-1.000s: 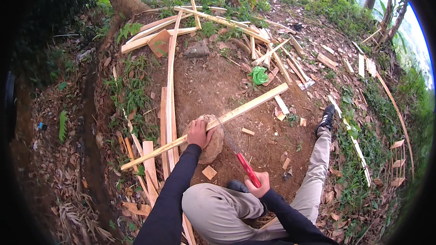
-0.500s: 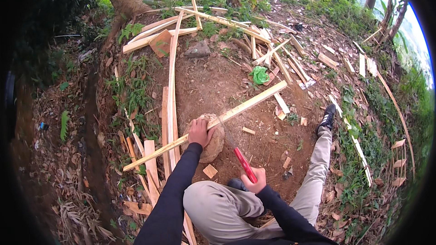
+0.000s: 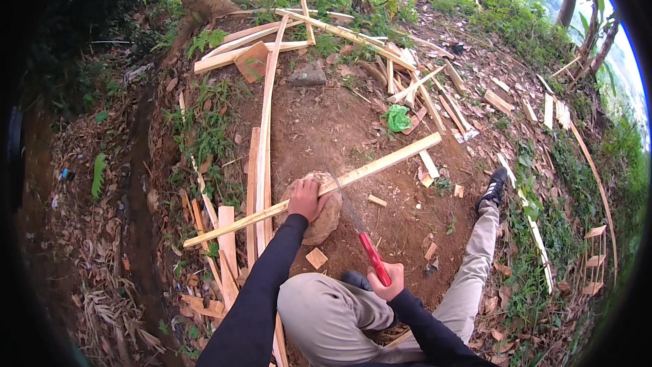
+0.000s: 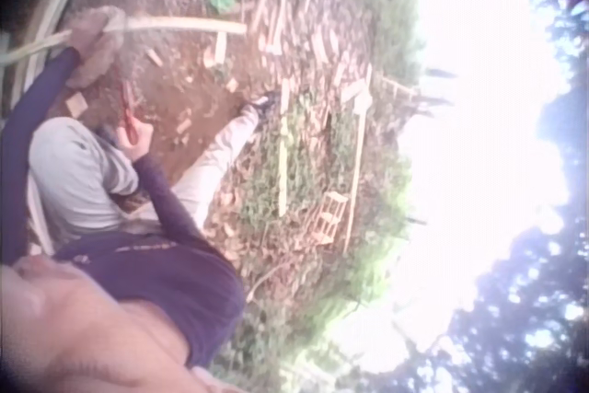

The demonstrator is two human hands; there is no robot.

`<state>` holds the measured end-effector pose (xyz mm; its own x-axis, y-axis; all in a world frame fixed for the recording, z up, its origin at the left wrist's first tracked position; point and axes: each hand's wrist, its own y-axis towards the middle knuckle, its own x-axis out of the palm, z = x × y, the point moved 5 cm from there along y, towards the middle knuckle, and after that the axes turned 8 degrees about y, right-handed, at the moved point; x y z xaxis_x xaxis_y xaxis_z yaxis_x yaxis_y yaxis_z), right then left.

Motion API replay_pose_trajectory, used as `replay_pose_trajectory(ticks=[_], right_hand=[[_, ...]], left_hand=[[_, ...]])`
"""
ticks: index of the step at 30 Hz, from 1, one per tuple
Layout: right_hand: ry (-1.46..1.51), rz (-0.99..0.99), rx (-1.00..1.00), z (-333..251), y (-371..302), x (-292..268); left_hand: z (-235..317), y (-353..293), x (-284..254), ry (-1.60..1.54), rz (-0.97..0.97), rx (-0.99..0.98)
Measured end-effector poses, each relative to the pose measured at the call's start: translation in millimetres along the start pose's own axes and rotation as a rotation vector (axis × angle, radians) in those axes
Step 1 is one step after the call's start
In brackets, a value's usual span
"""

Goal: The person sits on the ground in a wooded area and uses a red hand saw to cut a long, thin piece of light-colored wood. The wood is placed across a large rock to serve as a makeshift workbench. The person holds the wood with their left hand and saws with their right hand, creating a pile of cut wood pieces nearby.

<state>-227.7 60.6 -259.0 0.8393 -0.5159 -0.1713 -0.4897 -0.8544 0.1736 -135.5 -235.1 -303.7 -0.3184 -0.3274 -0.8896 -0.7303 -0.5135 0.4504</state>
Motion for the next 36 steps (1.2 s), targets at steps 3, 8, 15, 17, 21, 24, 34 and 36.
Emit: replay_pose_trajectory(ticks=[3, 8, 15, 17, 21, 24, 34, 36], right_hand=[[-0.029, 0.016, 0.008, -6, 27, 10], [-0.009, 0.042, -0.036, 9, 66, 32], [-0.001, 0.02, 0.04, 2, -3, -1], [-0.016, -0.001, 0.071, 4, 15, 8], [0.001, 0.04, -0.05, 14, 57, 25], [0.033, 0.022, 0.042, 8, 31, 13], [-0.023, 0.011, -0.036, 5, 58, 19], [-0.004, 0.007, -0.029, 6, 62, 21]], left_hand=[[0, -2, 4, -0.01, 0.015, 0.005], [2, 2, 3, -0.016, -0.004, -0.019], [4, 0, 3, 0.008, -0.017, -0.023], [4, -1, 6, -0.002, -0.022, -0.023], [2, 2, 5, -0.026, -0.042, -0.047], [1, -6, 4, -0.038, -0.044, -0.055], [6, 3, 1, -0.033, -0.012, -0.03], [0, 1, -1, -0.029, -0.018, -0.049]])
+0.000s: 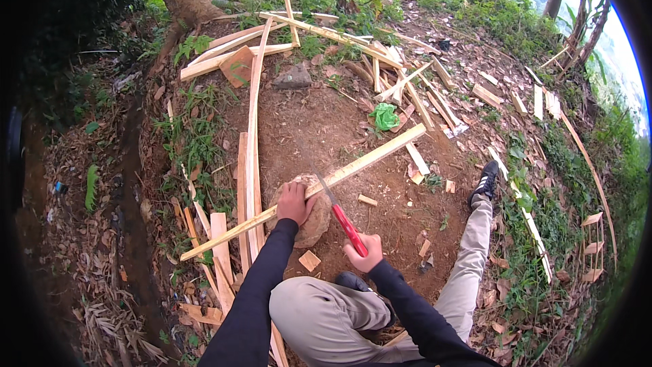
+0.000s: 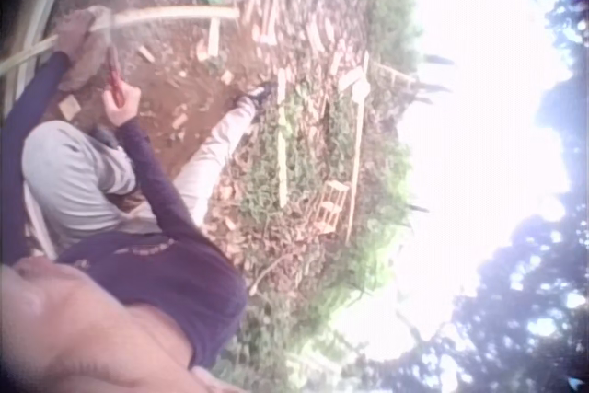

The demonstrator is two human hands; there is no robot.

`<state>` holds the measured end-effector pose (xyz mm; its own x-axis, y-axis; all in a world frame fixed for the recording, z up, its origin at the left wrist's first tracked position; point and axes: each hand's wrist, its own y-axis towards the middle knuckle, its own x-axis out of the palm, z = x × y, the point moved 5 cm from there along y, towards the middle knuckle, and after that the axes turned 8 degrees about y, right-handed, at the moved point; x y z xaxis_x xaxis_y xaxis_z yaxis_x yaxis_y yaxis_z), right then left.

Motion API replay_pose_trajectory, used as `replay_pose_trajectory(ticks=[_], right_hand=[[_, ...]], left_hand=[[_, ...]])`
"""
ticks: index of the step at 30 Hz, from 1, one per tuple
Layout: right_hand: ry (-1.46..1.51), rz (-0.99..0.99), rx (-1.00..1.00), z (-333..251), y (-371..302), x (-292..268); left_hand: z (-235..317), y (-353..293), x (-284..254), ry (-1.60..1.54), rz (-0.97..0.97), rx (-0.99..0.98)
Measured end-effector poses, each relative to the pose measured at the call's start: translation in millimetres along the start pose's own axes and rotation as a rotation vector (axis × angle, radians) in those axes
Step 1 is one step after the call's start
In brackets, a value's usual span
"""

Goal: The person sits on the ground in a wooded area and uses a red hand saw to cut a long, thin piece of light-colored wood. The wood is placed across a large rock to serve as a makeshift workbench. The person holds the wood with their left hand and saws with their right hand, creating a pile of cut wood pieces nearby.

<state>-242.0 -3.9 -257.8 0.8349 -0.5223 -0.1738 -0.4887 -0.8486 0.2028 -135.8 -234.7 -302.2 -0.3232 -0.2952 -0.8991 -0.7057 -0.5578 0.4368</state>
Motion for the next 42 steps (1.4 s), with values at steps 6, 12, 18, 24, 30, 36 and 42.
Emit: replay_pose_trajectory(ticks=[6, 12, 18, 24, 30, 36, 42], right_hand=[[0.027, -0.035, 0.088, -11, -65, -35], [-0.006, -0.053, 0.04, -4, -30, -12], [-0.02, -0.192, -0.127, -4, -23, -2], [0.095, -0.329, -0.025, -4, -23, 7], [0.069, -0.368, -0.036, -5, -20, 4], [0.106, -0.209, 0.008, -4, -22, -6], [0.248, 0.042, -0.219, -13, -21, -19]], left_hand=[[2, -2, 1, 0.01, -0.014, 0.049], [3, 2, 4, -0.004, 0.025, 0.01], [1, 1, 2, 0.002, 0.032, 0.019], [1, -1, 5, -0.043, 0.031, 0.009], [5, 2, 0, -0.053, 0.031, 0.004], [5, 3, 3, -0.001, -0.067, 0.028], [10, 13, 7, 0.171, -0.204, 0.151]])
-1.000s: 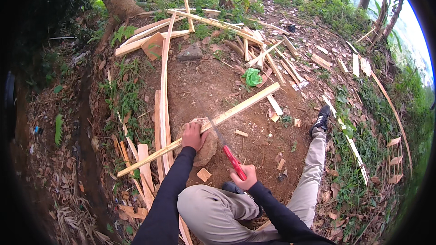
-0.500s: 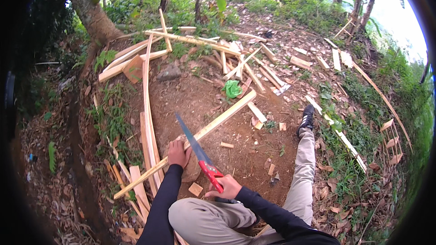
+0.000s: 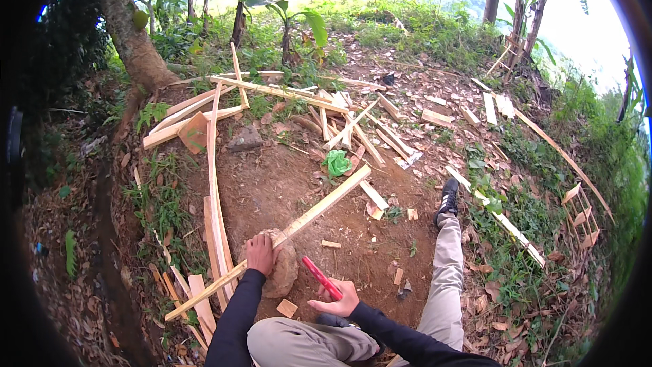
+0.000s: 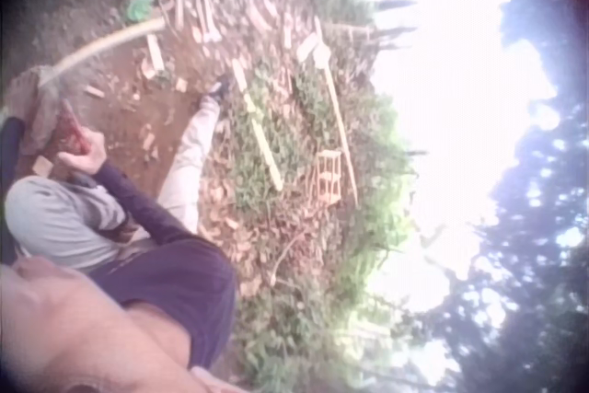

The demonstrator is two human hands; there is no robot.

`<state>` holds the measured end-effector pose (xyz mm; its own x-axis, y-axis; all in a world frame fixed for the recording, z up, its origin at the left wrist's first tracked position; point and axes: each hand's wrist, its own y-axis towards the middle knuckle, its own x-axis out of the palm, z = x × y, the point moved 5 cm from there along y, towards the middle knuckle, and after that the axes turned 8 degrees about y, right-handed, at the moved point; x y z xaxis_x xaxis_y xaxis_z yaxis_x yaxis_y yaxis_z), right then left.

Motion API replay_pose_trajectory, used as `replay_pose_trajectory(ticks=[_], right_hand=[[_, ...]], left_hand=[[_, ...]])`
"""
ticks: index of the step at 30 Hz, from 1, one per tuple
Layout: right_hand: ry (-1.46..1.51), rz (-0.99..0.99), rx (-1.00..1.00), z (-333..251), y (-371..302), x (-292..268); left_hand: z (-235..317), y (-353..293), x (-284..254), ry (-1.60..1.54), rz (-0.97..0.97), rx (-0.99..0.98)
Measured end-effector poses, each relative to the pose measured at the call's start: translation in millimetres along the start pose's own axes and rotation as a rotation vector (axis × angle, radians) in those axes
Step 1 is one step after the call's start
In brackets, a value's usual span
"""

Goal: The person sits on the ground in a wooded area and uses a red hand saw to cut a long, thin piece of light-colored wood. The wood is placed across a large rock to serve as a makeshift workbench. The person holds the wood with their left hand and saws with their right hand, creating a pile of cut wood pieces nearby.

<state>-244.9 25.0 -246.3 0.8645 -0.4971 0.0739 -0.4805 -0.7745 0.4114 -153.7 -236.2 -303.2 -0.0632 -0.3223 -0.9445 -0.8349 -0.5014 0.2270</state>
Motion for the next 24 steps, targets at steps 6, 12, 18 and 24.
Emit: replay_pose_trajectory(ticks=[6, 12, 18, 24], right_hand=[[-0.243, 0.048, 0.297, 13, -11, 1], [-0.279, 0.042, 0.136, 12, -10, -2], [-0.145, 0.002, 0.419, 32, -12, -13], [0.217, 0.097, 0.465, 31, -14, -9]], left_hand=[[-7, -3, 7, -0.149, 0.014, -0.003], [-3, -4, -3, -0.158, 0.09, -0.017], [-5, -5, -1, -0.173, 0.123, -0.006], [-4, -4, -1, -0.121, 0.136, -0.013]])
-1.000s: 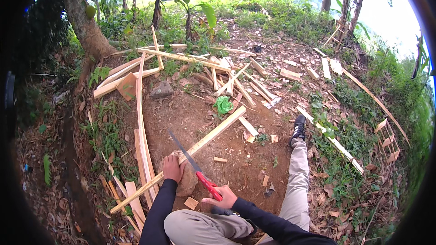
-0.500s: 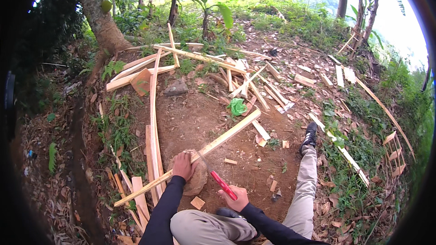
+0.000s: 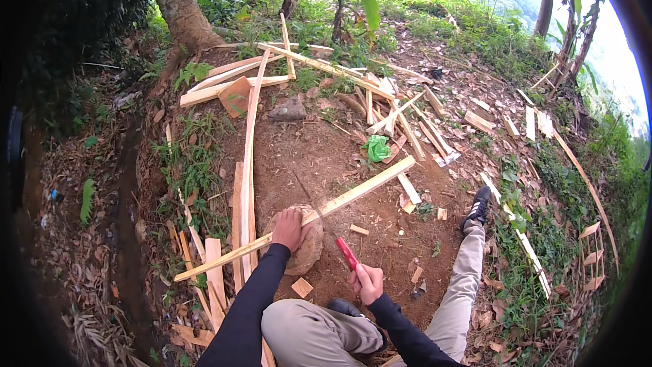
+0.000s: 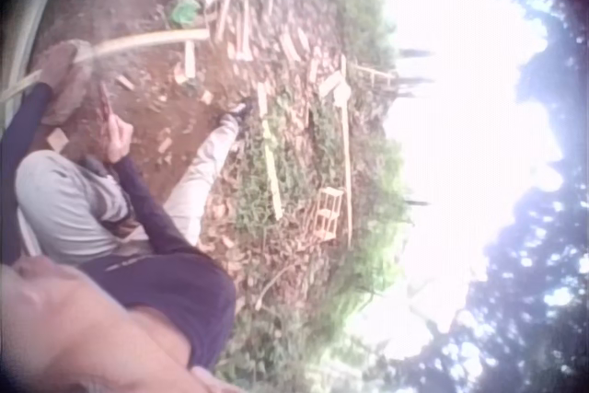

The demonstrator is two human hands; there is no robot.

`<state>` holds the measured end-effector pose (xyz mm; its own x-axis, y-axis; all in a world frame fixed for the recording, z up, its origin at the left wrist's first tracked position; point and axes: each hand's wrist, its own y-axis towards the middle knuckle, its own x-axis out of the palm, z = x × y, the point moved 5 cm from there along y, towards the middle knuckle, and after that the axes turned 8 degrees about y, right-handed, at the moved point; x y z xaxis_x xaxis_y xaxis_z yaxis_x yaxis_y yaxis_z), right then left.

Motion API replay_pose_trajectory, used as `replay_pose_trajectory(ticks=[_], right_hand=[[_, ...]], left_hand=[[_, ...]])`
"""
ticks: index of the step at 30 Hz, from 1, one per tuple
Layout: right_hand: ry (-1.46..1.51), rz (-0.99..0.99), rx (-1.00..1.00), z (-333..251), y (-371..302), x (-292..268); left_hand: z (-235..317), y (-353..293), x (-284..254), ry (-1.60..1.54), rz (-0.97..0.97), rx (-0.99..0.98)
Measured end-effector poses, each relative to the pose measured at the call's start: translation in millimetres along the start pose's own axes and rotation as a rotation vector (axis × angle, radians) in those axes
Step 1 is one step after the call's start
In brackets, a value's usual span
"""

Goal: The person sits on the ground in a wooded area and uses a red hand saw to cut a long, thin piece of light-colored wood. The wood is placed across a large rock to serve as a makeshift workbench. The person holds the wood with their left hand and saws with their right hand, creating a pile of cut wood pieces nearby.

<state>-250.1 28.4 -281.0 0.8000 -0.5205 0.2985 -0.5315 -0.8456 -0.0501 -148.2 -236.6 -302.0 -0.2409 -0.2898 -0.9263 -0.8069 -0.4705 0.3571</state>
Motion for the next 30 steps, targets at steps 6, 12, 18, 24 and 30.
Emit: replay_pose_trajectory(ticks=[6, 12, 18, 24, 30], right_hand=[[-0.044, 0.045, -0.076, -6, -4, 3], [-0.132, 0.092, -0.145, -10, -5, 4], [0.148, 0.065, -0.078, 15, 1, -3], [0.023, 0.063, 0.023, 3, 0, -2], [-0.105, 0.009, -0.088, -9, -1, 8]], left_hand=[[-2, -1, 2, 0.004, 0.002, -0.022], [-1, 0, 0, 0.003, -0.002, -0.028], [1, -1, -1, 0.025, 0.014, -0.021], [-2, -3, 3, 0.055, 0.016, -0.019], [-3, -4, 2, -0.01, 0.043, -0.029]])
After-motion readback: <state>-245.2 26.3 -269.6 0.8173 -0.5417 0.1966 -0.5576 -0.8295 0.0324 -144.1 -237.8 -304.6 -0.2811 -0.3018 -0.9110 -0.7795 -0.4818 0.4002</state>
